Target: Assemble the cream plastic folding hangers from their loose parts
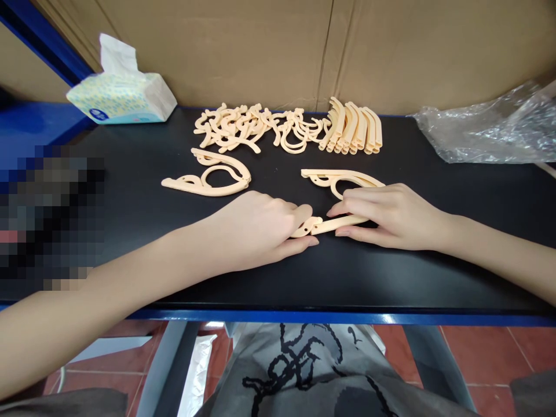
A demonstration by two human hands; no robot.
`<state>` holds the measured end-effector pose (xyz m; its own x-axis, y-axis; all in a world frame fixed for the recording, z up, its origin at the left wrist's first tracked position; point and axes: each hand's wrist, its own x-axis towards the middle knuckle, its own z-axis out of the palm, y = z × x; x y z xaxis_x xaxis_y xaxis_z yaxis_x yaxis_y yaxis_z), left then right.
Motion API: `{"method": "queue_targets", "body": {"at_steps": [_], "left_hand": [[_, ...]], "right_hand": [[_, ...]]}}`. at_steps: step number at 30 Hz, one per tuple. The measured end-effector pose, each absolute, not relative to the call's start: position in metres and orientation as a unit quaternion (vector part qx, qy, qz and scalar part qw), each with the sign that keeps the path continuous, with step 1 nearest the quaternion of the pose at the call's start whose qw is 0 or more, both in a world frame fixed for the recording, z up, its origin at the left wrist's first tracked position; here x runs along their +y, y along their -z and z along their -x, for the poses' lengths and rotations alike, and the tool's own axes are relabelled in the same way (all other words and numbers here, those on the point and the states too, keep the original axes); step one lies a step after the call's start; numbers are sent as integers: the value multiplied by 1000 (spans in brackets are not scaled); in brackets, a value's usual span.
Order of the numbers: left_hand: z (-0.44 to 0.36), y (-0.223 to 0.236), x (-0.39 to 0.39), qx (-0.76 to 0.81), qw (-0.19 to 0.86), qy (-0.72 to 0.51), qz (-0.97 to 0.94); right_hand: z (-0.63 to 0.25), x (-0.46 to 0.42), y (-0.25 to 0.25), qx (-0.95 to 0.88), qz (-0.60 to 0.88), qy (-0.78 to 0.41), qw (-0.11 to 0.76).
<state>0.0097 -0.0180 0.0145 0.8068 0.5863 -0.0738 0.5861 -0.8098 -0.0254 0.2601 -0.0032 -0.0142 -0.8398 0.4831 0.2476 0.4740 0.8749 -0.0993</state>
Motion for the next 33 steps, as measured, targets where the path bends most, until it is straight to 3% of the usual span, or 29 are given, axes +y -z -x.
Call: {"method": "queue_targets", "body": {"at_steps": [33], "left_hand": [[-10,-16,-18,-309,6,-41,950]], "right_hand": [[-260,-3,15,-959,251,-11,134]]}}
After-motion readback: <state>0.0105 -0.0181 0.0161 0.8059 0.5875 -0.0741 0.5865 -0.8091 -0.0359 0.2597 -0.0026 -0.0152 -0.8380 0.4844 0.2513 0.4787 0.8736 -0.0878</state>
